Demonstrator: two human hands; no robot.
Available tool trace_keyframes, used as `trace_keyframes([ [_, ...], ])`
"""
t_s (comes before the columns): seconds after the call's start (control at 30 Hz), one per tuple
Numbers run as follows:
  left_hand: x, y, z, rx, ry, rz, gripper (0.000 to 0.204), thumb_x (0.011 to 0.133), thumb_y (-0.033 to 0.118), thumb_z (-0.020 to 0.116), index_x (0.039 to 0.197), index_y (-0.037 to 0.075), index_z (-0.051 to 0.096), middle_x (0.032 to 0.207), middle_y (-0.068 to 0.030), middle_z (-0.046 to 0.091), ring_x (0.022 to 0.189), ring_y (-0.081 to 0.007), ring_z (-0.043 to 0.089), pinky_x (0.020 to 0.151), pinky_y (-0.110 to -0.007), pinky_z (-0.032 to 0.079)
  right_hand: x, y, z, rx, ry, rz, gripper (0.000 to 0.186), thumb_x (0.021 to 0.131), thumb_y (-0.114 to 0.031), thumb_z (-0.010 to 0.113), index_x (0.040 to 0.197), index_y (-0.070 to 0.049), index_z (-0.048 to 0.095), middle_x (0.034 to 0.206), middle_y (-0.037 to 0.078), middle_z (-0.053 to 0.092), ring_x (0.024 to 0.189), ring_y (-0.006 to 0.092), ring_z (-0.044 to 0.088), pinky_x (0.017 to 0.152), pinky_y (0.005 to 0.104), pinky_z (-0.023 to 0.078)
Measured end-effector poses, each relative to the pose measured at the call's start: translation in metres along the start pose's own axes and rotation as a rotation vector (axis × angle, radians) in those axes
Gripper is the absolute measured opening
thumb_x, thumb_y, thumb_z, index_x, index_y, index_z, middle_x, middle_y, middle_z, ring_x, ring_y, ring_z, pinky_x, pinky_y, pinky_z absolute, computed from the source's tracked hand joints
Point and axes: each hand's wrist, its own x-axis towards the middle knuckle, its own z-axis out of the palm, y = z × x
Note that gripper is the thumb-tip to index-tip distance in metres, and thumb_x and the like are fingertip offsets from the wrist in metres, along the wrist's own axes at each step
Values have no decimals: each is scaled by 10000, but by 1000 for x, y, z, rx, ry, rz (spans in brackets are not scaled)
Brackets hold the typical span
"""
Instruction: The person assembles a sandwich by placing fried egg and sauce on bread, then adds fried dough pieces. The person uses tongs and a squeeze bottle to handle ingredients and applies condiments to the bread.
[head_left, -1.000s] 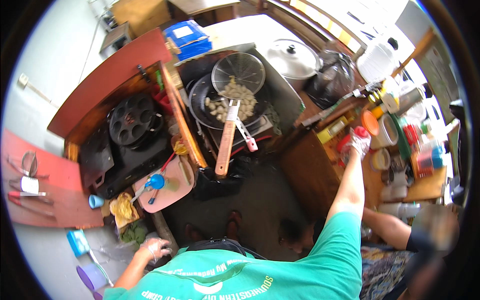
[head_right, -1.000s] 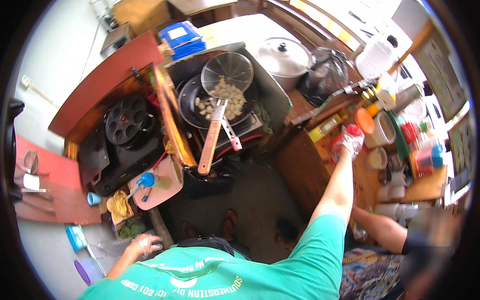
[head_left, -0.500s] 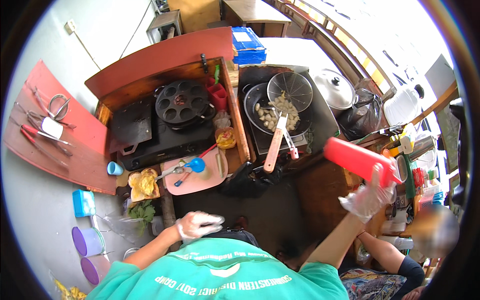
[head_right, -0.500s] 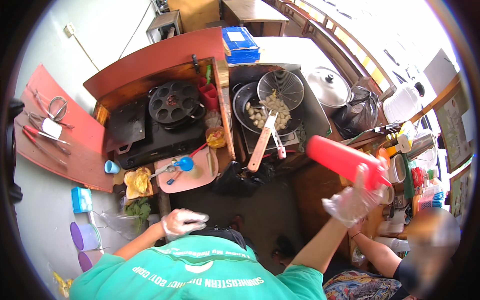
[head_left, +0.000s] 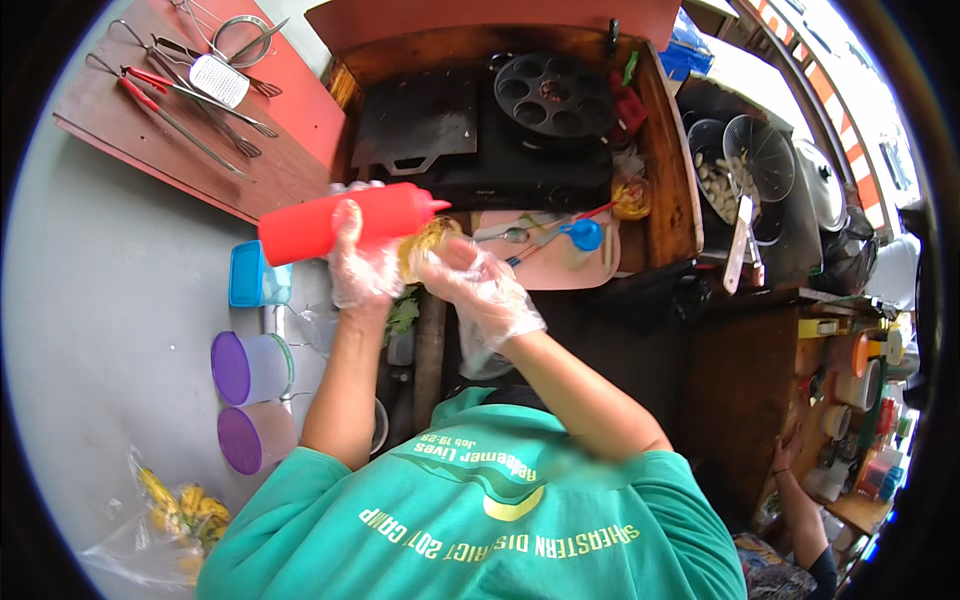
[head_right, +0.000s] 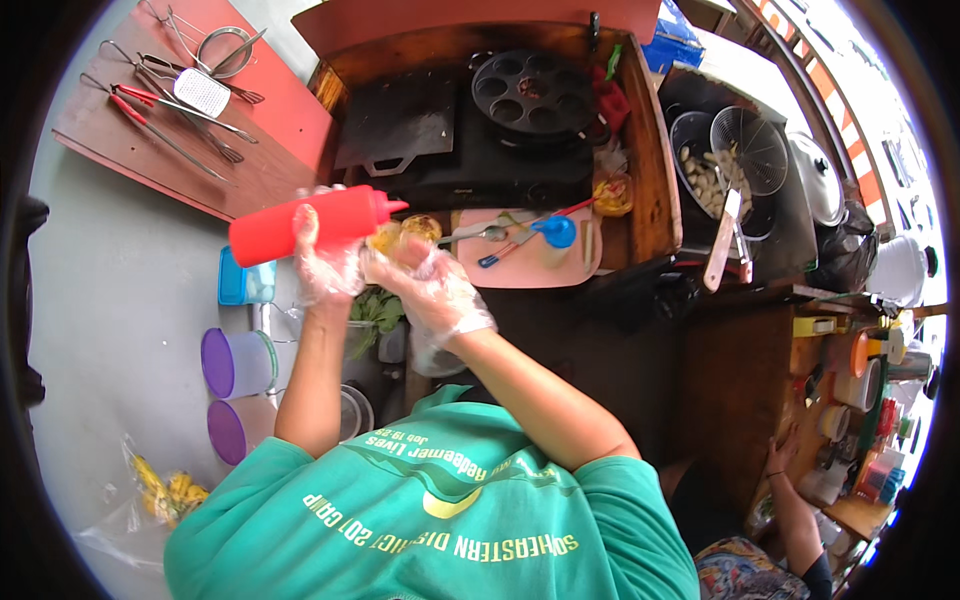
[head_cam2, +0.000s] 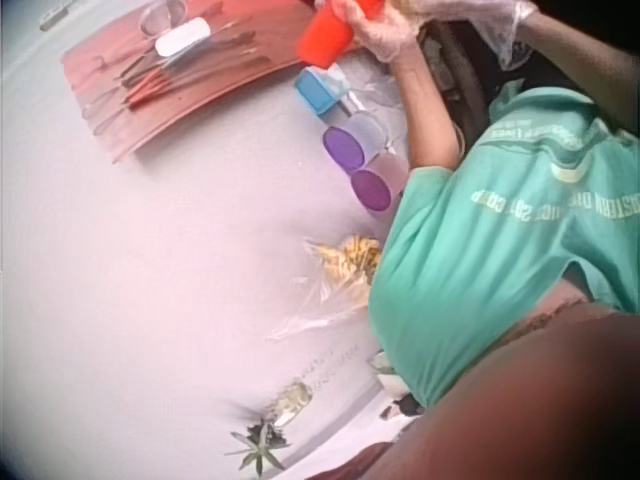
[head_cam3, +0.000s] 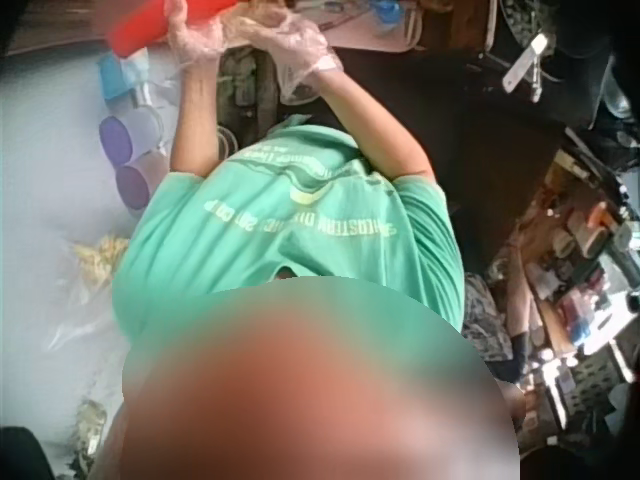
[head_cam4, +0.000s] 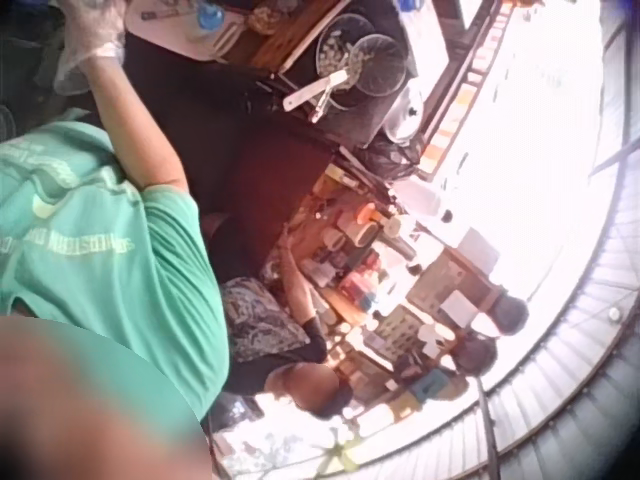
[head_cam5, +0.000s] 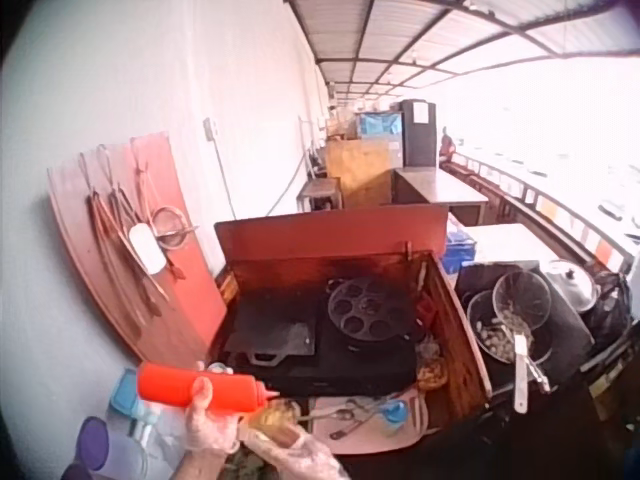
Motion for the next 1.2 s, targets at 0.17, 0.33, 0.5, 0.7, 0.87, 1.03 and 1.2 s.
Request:
trace_keyframes([
  [0.17,45,-13,-98,495,24,64,710,807,25,827,1415,74,464,1242,-86,601,1176,-213,585,1065,-446,498,-29,54,-73,-69,-77,288,562,956,-273,737,1384,51,574,1287,165,673,1177,269,673,1054,388,521],
  [0.33,63,-68,-139,486,-20,21,732,767,16,861,1393,51,483,1222,-86,618,1126,-200,614,1044,-420,502,-89,96,-158,-205,379,393,549,934,-263,750,1369,35,598,1239,135,700,1108,232,694,987,349,538],
  [0.5,68,-95,-143,613,-28,-50,694,746,38,900,1334,35,531,1200,-87,645,1095,-193,635,1029,-404,511,-157,131,-225,-163,690,404,515,908,-260,774,1322,9,628,1107,92,730,988,175,709,859,307,558],
  [0.7,76,-109,-152,776,-135,-46,648,764,80,899,1302,30,541,1174,-85,665,1076,-196,646,1007,-405,515,-222,175,-253,-784,825,550,610,836,-409,801,1257,19,691,1124,159,757,1035,272,726,911,394,560],
  [0.87,84,-110,-157,936,-194,-61,613,770,45,888,1283,31,552,1156,-80,672,1056,-197,650,1002,-399,522,-267,195,-256,-1023,757,679,588,836,-445,794,1231,-17,709,1161,176,745,1083,319,715,948,409,556],
  [1.03,83,-115,-155,914,-154,-45,467,766,127,905,1122,33,617,1038,-69,694,935,-206,663,886,-393,538,-300,211,-258,-992,746,821,589,839,-448,790,1243,-27,708,1182,177,737,1106,328,706,975,410,543],
  [1.2,80,-122,-163,972,-220,-4,394,781,181,904,1046,33,653,960,-63,705,866,-208,673,828,-384,545,-328,234,-275,-844,761,887,610,845,-475,786,1255,-31,704,1205,174,731,1110,321,703,979,415,538],
])
